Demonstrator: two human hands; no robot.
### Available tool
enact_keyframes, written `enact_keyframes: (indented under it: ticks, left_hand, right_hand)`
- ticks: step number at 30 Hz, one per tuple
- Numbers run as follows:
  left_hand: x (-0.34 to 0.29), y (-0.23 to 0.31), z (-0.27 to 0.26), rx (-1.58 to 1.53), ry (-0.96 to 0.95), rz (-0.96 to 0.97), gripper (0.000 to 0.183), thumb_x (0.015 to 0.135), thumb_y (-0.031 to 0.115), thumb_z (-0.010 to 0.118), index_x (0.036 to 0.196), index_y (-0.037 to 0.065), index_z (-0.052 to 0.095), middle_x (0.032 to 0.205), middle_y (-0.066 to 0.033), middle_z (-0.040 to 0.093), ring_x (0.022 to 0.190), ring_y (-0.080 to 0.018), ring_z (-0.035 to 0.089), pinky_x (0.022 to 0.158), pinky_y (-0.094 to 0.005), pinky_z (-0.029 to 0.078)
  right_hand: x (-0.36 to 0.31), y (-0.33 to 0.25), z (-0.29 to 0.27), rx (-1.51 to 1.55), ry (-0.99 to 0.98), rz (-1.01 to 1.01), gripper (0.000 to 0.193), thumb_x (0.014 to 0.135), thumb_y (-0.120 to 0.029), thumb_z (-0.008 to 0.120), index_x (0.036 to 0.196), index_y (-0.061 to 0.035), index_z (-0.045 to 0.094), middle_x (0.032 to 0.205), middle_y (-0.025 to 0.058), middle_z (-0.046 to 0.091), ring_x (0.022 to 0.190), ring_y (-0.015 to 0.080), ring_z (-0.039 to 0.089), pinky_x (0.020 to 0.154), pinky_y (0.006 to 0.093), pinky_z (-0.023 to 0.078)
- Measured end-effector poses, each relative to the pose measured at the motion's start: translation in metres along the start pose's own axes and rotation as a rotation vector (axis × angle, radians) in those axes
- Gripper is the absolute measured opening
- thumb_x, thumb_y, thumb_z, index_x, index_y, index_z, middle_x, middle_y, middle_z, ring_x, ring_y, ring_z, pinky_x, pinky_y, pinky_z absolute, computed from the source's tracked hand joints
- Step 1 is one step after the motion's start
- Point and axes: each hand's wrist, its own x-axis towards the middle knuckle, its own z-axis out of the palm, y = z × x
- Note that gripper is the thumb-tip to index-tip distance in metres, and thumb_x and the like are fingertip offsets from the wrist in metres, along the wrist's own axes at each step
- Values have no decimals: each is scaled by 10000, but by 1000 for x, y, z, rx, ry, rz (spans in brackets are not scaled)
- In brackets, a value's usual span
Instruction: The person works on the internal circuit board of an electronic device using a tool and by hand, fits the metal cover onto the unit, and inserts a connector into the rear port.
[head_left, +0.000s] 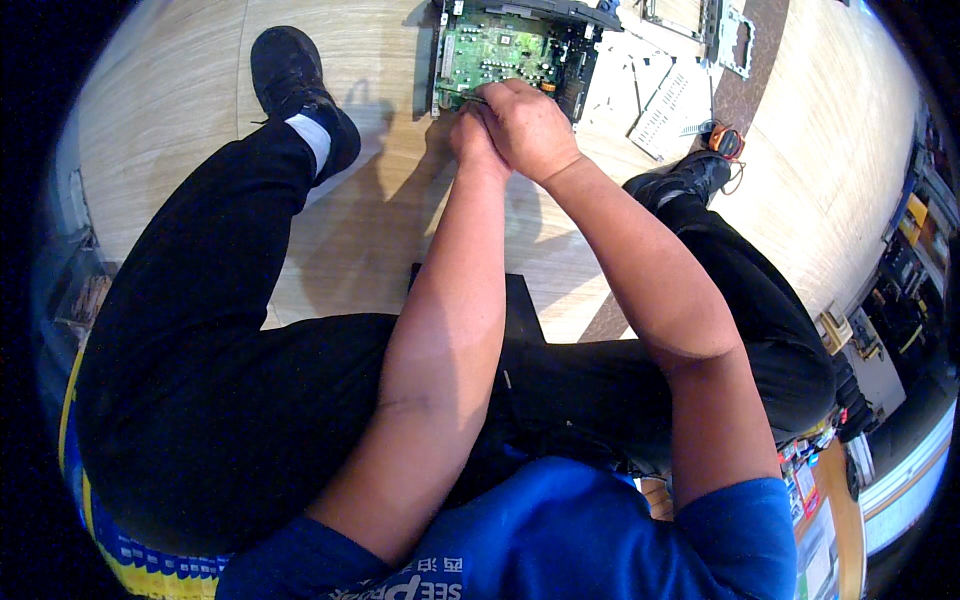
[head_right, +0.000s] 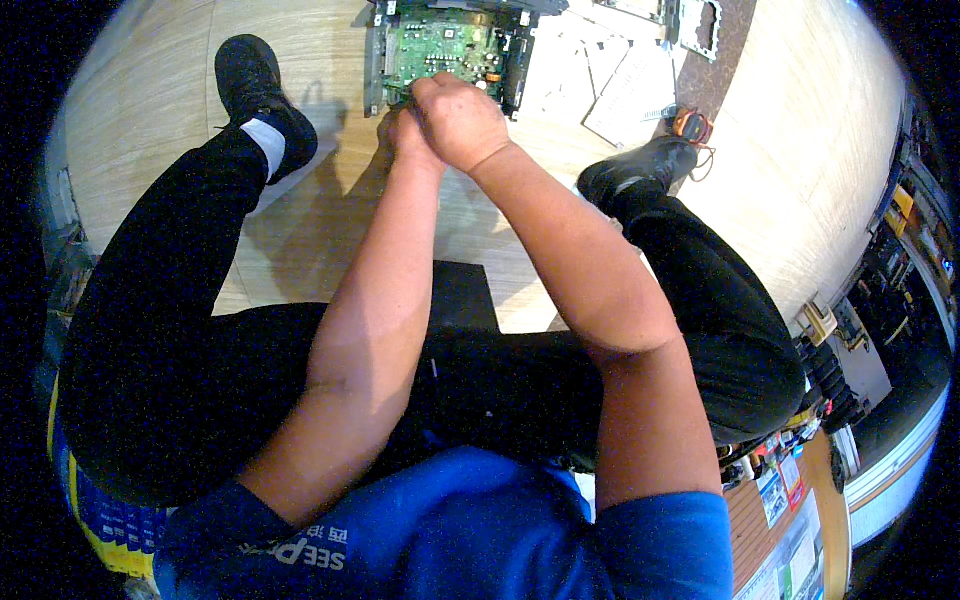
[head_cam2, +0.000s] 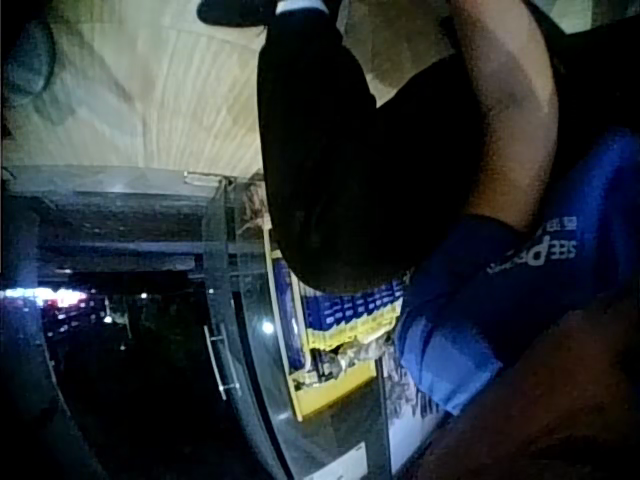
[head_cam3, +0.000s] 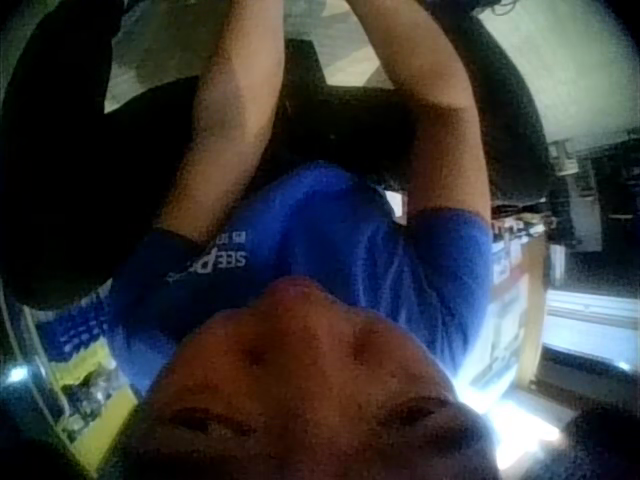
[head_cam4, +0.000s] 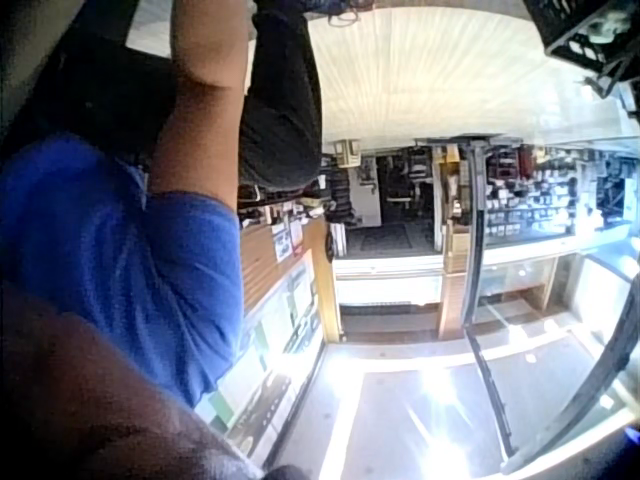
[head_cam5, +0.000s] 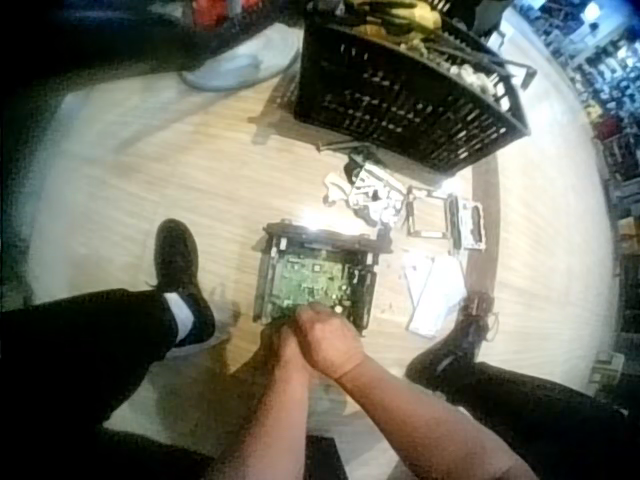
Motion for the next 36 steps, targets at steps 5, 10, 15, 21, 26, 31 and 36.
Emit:
enact_keyframes:
  ticks: [5,10,15,21,26,31,36]
  left_hand:
    - [12,9,-20,87,18,11,372,991,290,361,1241,71,528,1263,-100,570,1146,-236,559,965,-367,466]
    - [-6,8,6,-44,64,-21,377,994,299,357,1235,67,531,1251,-104,576,1140,-238,563,962,-378,470]
    - [-9,16,8,-33,87,-30,377,992,301,368,1217,50,538,1226,-110,588,1112,-237,579,944,-384,485]
    - [0,15,4,41,175,-33,347,982,259,323,1160,109,581,1223,-104,587,1118,-236,556,977,-397,446]
    - [-15,1,28,-27,135,-49,379,993,314,376,1217,59,545,1226,-110,593,1107,-237,585,936,-380,496]
    - [-10,12,21,4,111,-33,383,975,304,354,1204,80,564,1265,-107,581,1137,-236,568,964,-390,473]
    - [-2,15,11,21,130,-21,398,959,298,335,1203,97,577,1275,-104,579,1141,-236,560,980,-400,457]
  right_hand:
    - [6,-10,5,21,-8,-9,155,832,-191,616,885,-46,595,885,172,638,827,372,660,720,452,545]
    - [2,0,3,-9,25,-31,157,834,-193,611,896,-49,598,888,170,638,811,370,661,711,452,546]
    - [2,-5,3,11,-1,0,162,861,-192,596,935,-51,626,883,177,639,808,372,650,722,448,536]
    - [3,-7,3,17,-2,13,185,892,-202,586,978,-51,651,878,179,639,814,375,638,735,442,525]
    - [-5,12,0,-16,0,23,183,888,-203,591,973,-52,651,873,178,639,815,377,638,735,447,522]
    - [2,2,4,-9,7,-10,131,843,-166,572,858,-37,591,862,190,635,789,383,656,711,457,543]
    - [5,-3,2,-24,-8,-18,139,843,-180,576,855,-43,598,860,183,640,775,381,660,705,456,547]
